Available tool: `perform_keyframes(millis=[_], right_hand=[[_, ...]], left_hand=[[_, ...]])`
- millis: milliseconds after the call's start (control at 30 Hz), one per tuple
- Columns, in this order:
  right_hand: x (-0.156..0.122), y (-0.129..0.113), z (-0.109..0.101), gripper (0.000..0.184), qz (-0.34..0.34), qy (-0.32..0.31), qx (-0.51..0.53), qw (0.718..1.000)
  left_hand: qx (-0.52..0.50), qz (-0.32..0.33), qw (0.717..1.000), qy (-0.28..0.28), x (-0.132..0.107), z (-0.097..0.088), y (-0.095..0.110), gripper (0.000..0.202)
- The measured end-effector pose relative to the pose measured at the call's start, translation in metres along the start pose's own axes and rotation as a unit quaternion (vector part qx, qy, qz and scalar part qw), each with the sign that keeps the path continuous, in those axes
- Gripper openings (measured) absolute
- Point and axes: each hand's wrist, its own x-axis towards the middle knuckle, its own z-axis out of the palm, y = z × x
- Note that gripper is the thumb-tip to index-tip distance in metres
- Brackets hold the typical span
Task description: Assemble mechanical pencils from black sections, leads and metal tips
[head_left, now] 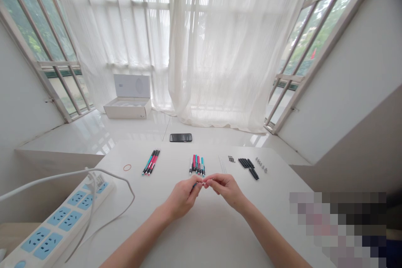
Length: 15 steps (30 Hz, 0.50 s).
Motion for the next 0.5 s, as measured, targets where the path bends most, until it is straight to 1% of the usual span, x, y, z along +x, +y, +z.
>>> perform_keyframes(millis=[167, 267, 367, 500], right_hand=[[0.0005, 0.0049, 0.0018, 0.027, -0.006, 0.021, 0.014, 1.0], [0.0007, 0.0071, 0.0031, 0.026, -0.003, 0.014, 0.03, 0.999], [0.0006, 0.0049, 0.0022, 0.026, 0.002, 0.005, 0.036, 0.999], [-0.0003, -0.0009, 0.001, 0.027, 0.014, 0.011, 0.041, 0.999]], left_hand=[[-0.004, 0.007, 1.0, 0.003, 0.0003, 0.0003, 0.0001, 0.032], [-0.005, 0.007, 1.0, 0.008, 0.0006, 0.0001, 0.0003, 0.031], [-0.007, 0.005, 1.0, 0.007, 0.0005, -0.0003, 0.0012, 0.031], [0.003, 0.008, 1.0, 0.006, -0.0004, -0.0014, 0.0049, 0.033]])
